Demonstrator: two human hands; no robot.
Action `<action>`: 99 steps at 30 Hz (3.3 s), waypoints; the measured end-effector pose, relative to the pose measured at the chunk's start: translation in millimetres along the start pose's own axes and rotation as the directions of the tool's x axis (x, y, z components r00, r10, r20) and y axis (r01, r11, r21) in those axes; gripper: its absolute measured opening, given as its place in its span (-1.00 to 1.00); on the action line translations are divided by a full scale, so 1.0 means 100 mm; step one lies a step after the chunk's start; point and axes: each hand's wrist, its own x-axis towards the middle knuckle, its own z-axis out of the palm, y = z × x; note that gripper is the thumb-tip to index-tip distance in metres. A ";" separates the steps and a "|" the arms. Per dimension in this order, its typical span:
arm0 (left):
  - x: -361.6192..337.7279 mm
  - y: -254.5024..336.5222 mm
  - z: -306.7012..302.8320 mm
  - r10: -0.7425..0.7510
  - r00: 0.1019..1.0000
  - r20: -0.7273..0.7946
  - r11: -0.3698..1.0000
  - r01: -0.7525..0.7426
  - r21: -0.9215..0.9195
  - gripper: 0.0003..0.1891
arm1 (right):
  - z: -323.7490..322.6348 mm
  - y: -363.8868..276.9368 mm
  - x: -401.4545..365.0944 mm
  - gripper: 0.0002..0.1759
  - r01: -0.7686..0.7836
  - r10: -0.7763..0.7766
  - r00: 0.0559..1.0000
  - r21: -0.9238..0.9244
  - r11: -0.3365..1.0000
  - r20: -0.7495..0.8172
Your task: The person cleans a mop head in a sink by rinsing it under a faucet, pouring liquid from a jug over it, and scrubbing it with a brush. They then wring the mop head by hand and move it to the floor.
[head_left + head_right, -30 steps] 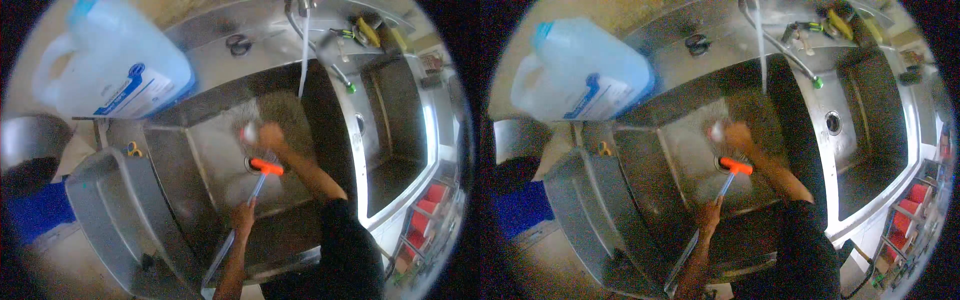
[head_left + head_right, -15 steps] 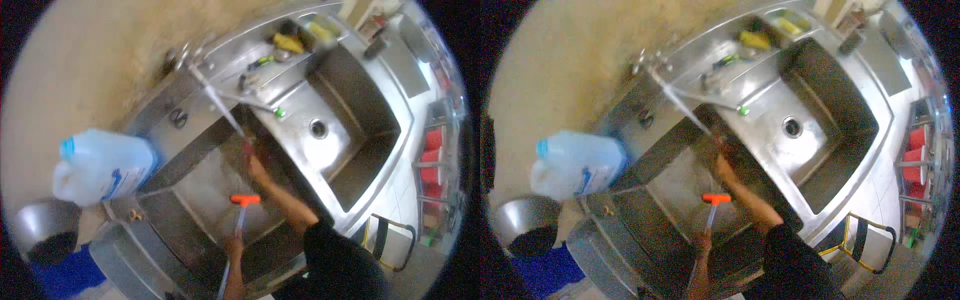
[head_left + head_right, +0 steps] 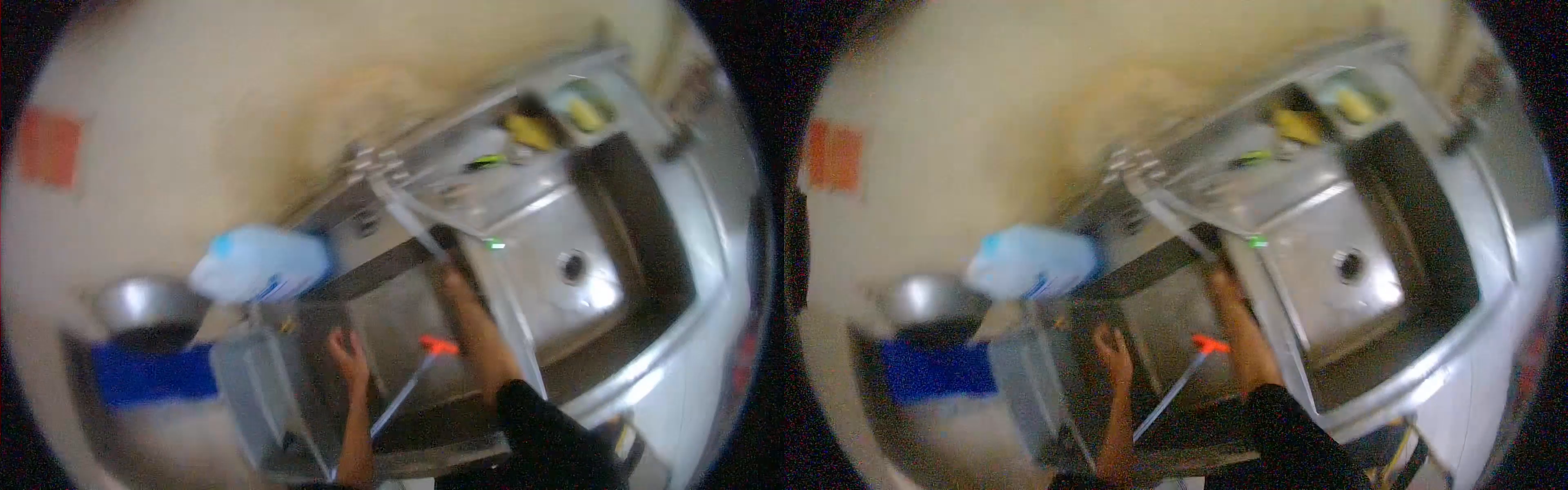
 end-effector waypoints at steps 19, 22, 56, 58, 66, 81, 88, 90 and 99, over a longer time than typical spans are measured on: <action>1.83 1.75 -1.94 0.613 0.717 0.332 0.345 -0.621 0.703 -0.63 | -0.33 -0.68 -1.00 -0.15 0.395 -0.383 0.915 0.476 0.786 -0.126; 1.36 2.21 -1.89 0.469 0.749 0.468 0.444 -0.658 0.608 -0.59 | -0.37 -1.30 -2.08 0.03 0.561 -0.618 0.786 0.457 0.690 -0.033; 0.43 1.05 -0.41 -0.374 0.214 0.902 0.798 -0.422 0.431 -0.55 | 0.78 0.09 -3.64 -0.19 -0.317 -0.032 0.804 0.472 0.823 0.594; 0.42 1.10 -0.38 -0.412 0.234 0.881 0.778 -0.412 0.474 -0.55 | 0.79 0.10 -3.65 -0.20 -0.306 -0.032 0.821 0.486 0.819 0.571; 0.42 1.10 -0.21 -0.326 0.153 0.933 0.804 -0.474 0.359 -0.58 | 0.58 -0.01 -3.66 -0.22 -0.231 -0.086 0.871 0.557 0.798 0.484; 0.55 1.38 -0.18 -0.466 0.108 0.878 0.804 -0.364 0.471 -0.62 | 0.43 -0.14 -3.58 -0.11 -0.356 0.004 0.775 0.432 0.829 0.632; 0.60 1.24 -0.13 -0.430 0.110 0.896 0.803 -0.407 0.436 -0.62 | 0.29 -0.24 -3.62 -0.04 -0.324 0.058 0.823 0.383 0.865 0.565; 0.65 1.24 -0.07 -0.462 0.018 0.887 0.810 -0.399 0.430 -0.58 | 0.32 -0.20 -3.61 -0.04 -0.312 0.043 0.822 0.385 0.869 0.568; 0.47 1.32 0.23 -0.368 -0.114 0.923 0.809 -0.528 0.257 -0.56 | 0.13 -0.10 -3.75 -0.10 -0.354 0.046 0.815 0.433 0.829 0.577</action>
